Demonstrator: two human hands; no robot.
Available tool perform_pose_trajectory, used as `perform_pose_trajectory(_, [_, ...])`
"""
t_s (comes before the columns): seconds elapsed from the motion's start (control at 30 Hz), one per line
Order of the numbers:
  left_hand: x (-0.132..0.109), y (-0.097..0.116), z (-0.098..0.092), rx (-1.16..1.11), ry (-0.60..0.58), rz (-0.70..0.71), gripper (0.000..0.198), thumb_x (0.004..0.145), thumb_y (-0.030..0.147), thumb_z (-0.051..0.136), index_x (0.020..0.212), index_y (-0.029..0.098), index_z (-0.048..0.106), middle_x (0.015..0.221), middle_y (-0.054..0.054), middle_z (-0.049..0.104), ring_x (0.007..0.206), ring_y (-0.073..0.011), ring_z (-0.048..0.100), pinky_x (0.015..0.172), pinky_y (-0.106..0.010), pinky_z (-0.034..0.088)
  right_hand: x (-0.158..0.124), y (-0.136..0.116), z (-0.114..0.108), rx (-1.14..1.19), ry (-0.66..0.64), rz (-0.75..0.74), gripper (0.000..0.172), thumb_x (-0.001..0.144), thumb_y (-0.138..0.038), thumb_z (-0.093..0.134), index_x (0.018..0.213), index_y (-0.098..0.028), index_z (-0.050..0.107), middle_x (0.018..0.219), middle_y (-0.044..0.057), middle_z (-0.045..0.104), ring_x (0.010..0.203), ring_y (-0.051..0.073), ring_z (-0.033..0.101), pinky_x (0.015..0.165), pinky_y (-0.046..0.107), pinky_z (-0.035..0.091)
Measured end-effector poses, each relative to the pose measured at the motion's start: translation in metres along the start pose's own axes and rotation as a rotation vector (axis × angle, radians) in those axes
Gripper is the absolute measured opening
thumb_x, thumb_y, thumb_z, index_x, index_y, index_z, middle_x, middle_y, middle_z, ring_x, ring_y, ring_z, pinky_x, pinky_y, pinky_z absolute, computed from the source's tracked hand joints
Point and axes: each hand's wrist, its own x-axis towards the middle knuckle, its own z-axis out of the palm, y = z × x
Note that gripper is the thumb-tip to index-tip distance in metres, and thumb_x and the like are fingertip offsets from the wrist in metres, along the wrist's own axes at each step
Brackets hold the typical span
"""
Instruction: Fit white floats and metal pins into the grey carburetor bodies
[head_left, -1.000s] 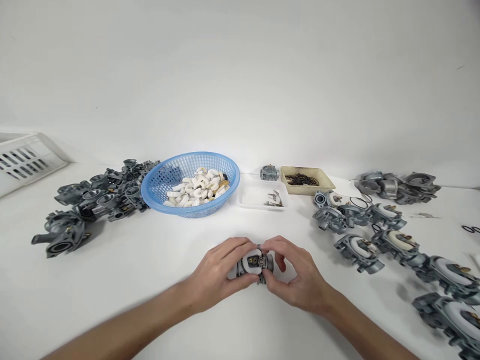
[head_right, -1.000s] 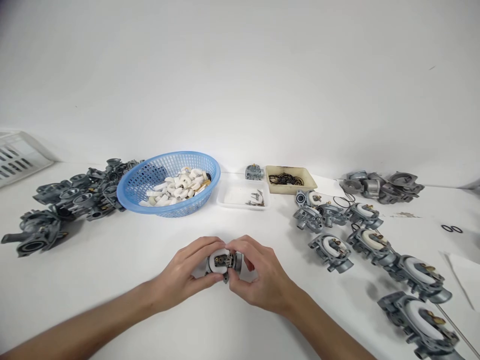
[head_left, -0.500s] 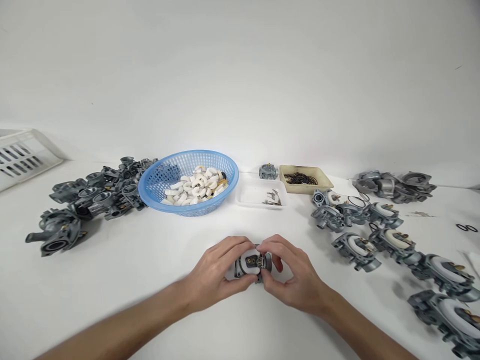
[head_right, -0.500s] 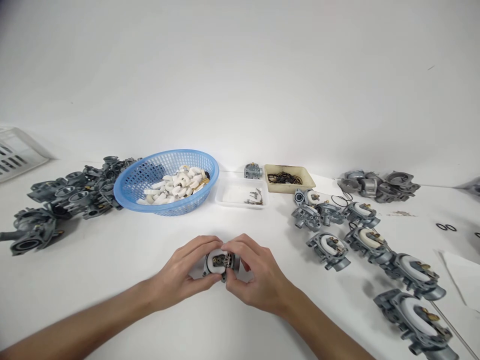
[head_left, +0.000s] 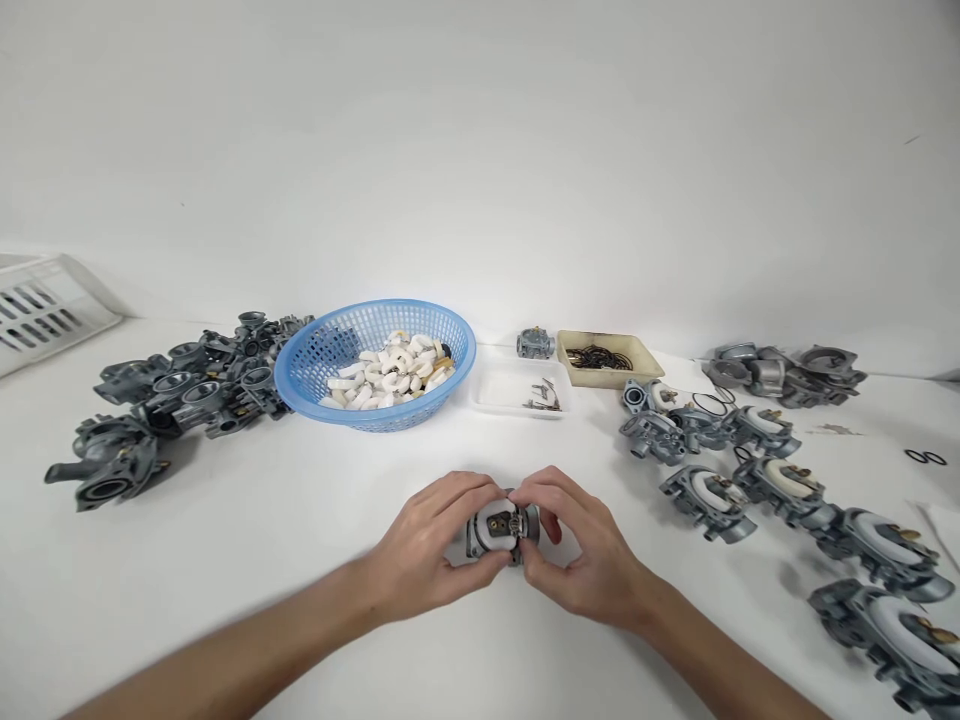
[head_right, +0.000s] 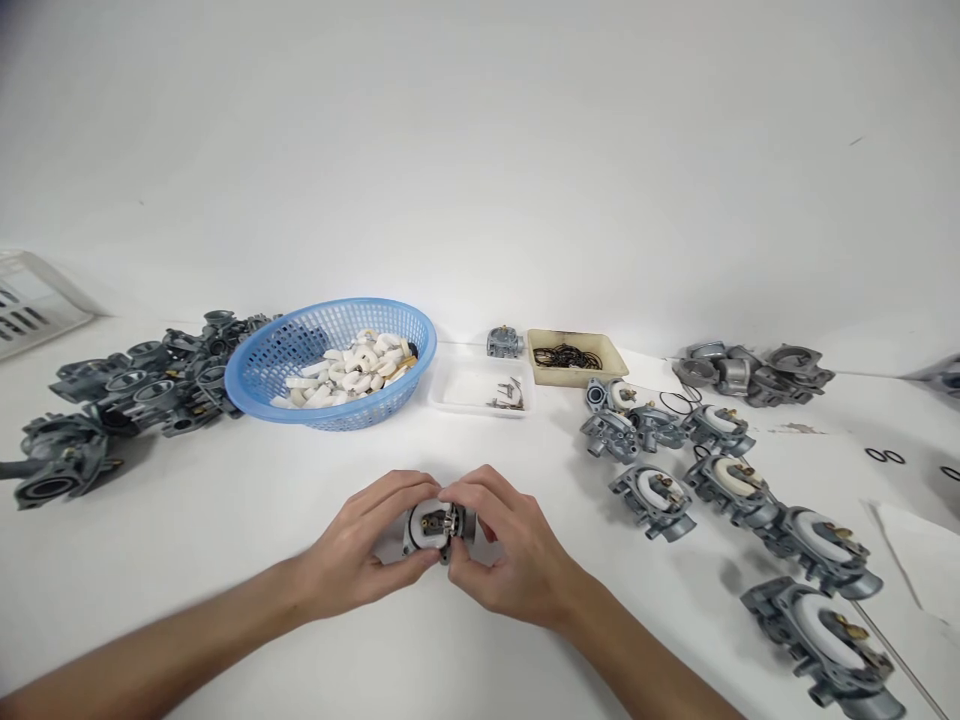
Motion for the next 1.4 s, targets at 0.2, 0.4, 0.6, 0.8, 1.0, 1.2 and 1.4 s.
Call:
perform_pose_trajectory(0.2, [0.0022,-0.0002,0.0,0.0,0.001,0.008,0.049,0.087,0.029,0.07,0.131,0.021,0.052,0.116,-0.012,0.068,0.107,-0.0251,0.067,0.093,-0.039,0.059,-0.0003,-0.0011,0.0001,0.007,-0.008,0.0,0.056,0.077,-0.003,0.056,0.127,-0.026,0.052,0.105,0.005,0.059,0.062,0.01,0.048,0.052,0.025,0.048])
perform_pose_trajectory(0.4, [0.0016,0.0007,-0.0001,0.003,-0.015,-0.018,0.045,0.089,0.03,0.067,0.131,0.022,0.053,0.116,-0.012,0.069,0.105,-0.0247,0.068,0.091,-0.038,0.06,-0.0002,-0.0014,0.0011,0.008,-0.005,0.004,0.056,0.077,-0.003,0.056,0.128,-0.026,0.052,0.106,0.005,0.059,0.063,0.011,0.049,0.053,0.026,0.049])
perform_pose_trajectory(0.6, [0.0003,-0.0005,0.0001,-0.025,-0.045,-0.033,0.047,0.09,0.029,0.068,0.133,0.022,0.052,0.119,-0.011,0.068,0.108,-0.0239,0.067,0.092,-0.037,0.059,-0.0011,-0.0009,0.0011,0.01,-0.005,0.007,0.055,0.077,-0.003,0.057,0.127,-0.026,0.052,0.105,0.005,0.059,0.062,0.011,0.049,0.053,0.026,0.048])
perform_pose_trajectory(0.8, [0.0011,-0.0006,-0.0012,-0.054,-0.06,-0.08,0.043,0.091,0.031,0.067,0.131,0.023,0.053,0.12,-0.01,0.068,0.11,-0.0234,0.067,0.093,-0.036,0.059,-0.0006,-0.0014,-0.0002,0.013,-0.011,-0.001,0.057,0.076,-0.004,0.057,0.128,-0.026,0.051,0.105,0.005,0.059,0.064,0.011,0.048,0.053,0.026,0.048])
perform_pose_trajectory(1.0, [0.001,-0.0005,-0.0021,-0.074,-0.074,-0.11,0.043,0.091,0.031,0.068,0.131,0.023,0.054,0.12,-0.01,0.067,0.109,-0.0228,0.067,0.093,-0.034,0.059,0.0006,-0.0011,-0.0004,0.012,0.0,-0.009,0.055,0.077,-0.005,0.057,0.127,-0.027,0.052,0.105,0.005,0.06,0.064,0.012,0.049,0.052,0.026,0.047])
perform_pose_trajectory(1.2, [0.0022,0.0014,-0.0029,-0.074,-0.087,-0.125,0.041,0.092,0.031,0.067,0.13,0.023,0.054,0.12,-0.009,0.067,0.11,-0.0226,0.066,0.093,-0.035,0.058,-0.0003,-0.0008,-0.001,0.006,0.0,-0.01,0.055,0.077,-0.004,0.057,0.127,-0.026,0.052,0.104,0.005,0.06,0.062,0.011,0.048,0.053,0.026,0.047])
perform_pose_trajectory(1.4, [0.0027,0.0021,-0.0034,-0.078,-0.119,-0.176,0.042,0.093,0.031,0.066,0.132,0.024,0.052,0.122,-0.008,0.066,0.111,-0.0216,0.066,0.095,-0.033,0.057,0.0005,0.0,-0.0014,0.011,-0.006,-0.001,0.055,0.077,-0.004,0.057,0.127,-0.026,0.052,0.105,0.005,0.061,0.065,0.012,0.05,0.053,0.026,0.048])
